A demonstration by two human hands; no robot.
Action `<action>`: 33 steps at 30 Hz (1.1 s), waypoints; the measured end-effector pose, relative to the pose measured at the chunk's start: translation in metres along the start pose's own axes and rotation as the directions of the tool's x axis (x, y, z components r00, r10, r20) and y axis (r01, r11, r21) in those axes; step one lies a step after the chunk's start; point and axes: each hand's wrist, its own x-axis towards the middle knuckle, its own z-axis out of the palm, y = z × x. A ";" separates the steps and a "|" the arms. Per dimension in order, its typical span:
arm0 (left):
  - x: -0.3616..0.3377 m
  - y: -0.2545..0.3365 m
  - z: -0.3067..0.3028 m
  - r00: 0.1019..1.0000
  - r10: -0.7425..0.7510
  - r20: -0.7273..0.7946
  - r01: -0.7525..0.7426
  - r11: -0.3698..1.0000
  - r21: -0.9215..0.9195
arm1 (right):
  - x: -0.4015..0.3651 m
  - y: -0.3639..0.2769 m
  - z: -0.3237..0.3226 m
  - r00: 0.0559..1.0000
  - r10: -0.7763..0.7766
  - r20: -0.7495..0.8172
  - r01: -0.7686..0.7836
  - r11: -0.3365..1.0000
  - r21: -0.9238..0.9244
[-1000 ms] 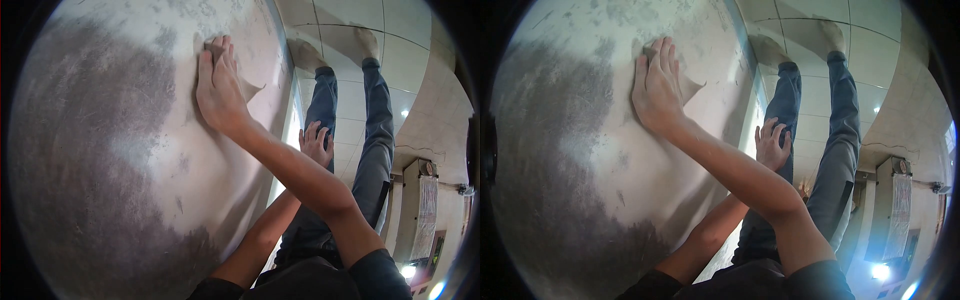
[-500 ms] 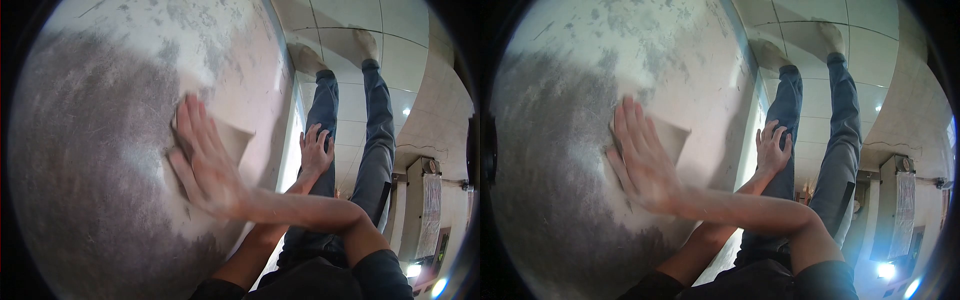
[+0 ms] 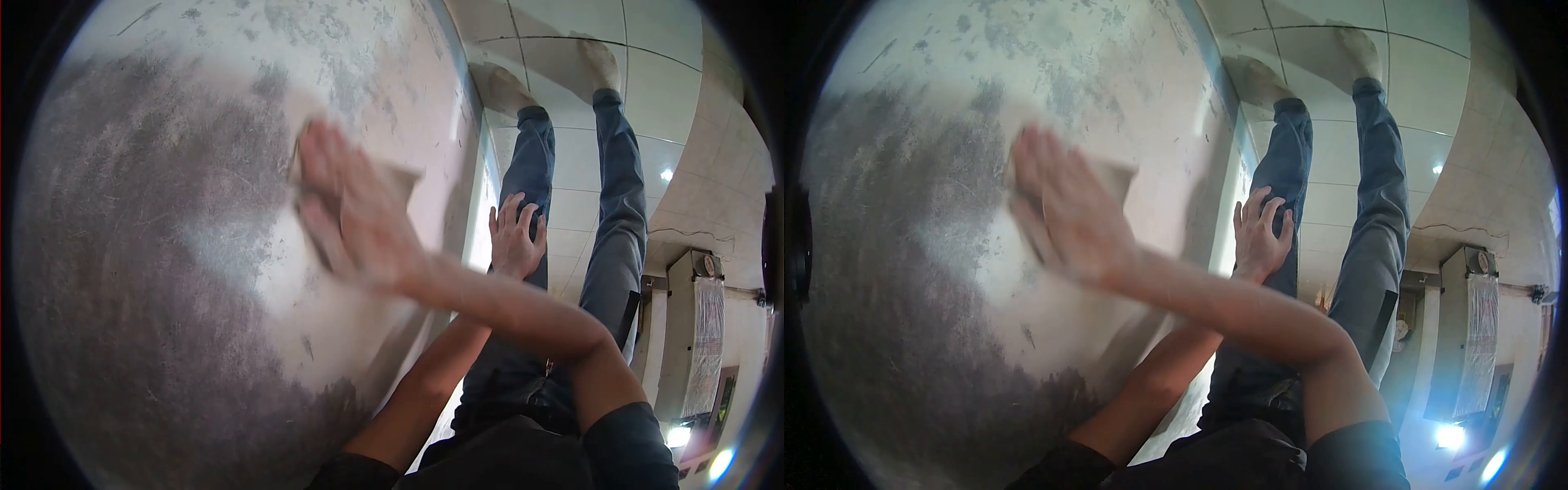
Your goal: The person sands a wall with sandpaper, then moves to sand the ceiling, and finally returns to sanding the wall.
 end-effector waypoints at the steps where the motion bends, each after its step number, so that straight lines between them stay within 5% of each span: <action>1: 0.000 0.002 0.000 1.000 -0.012 -0.010 0.012 1.000 0.000 | 0.025 0.004 -0.008 0.997 0.053 -0.050 -0.051 0.998 0.030; 3: 0.000 0.003 0.000 1.000 -0.014 -0.016 0.014 1.000 -0.002 | 0.048 0.003 0.006 0.971 0.143 -0.191 -0.129 0.988 0.080; 10: 0.003 0.001 -0.003 1.000 -0.008 0.022 0.008 1.000 -0.015 | -0.043 -0.011 0.006 0.990 -0.037 0.136 0.025 0.996 0.087; 15: 0.002 0.000 -0.001 1.000 -0.004 -0.007 0.004 1.000 -0.025 | 0.031 -0.012 0.005 0.986 0.026 -0.164 -0.005 0.991 0.130; 18: 0.003 0.000 -0.001 1.000 0.000 -0.002 0.000 1.000 -0.023 | -0.038 -0.024 0.008 0.996 -0.042 0.072 0.032 0.990 0.141; 21: 0.003 -0.002 -0.001 1.000 -0.005 -0.006 0.005 0.999 -0.033 | -0.051 -0.004 0.009 0.976 -0.181 0.125 0.173 0.982 0.071; 27: 0.001 -0.002 -0.001 1.000 -0.006 -0.011 0.006 0.999 -0.034 | 0.037 -0.002 0.009 0.969 -0.160 -0.187 0.159 0.987 -0.022; 30: 0.003 0.000 -0.003 1.000 -0.010 0.022 0.011 0.999 -0.042 | -0.037 -0.013 0.000 0.982 -0.167 0.088 0.165 0.986 0.023; 33: 0.003 0.000 -0.004 0.999 -0.019 0.026 0.020 0.999 -0.039 | -0.038 0.000 -0.006 0.968 -0.198 0.155 0.212 0.974 -0.084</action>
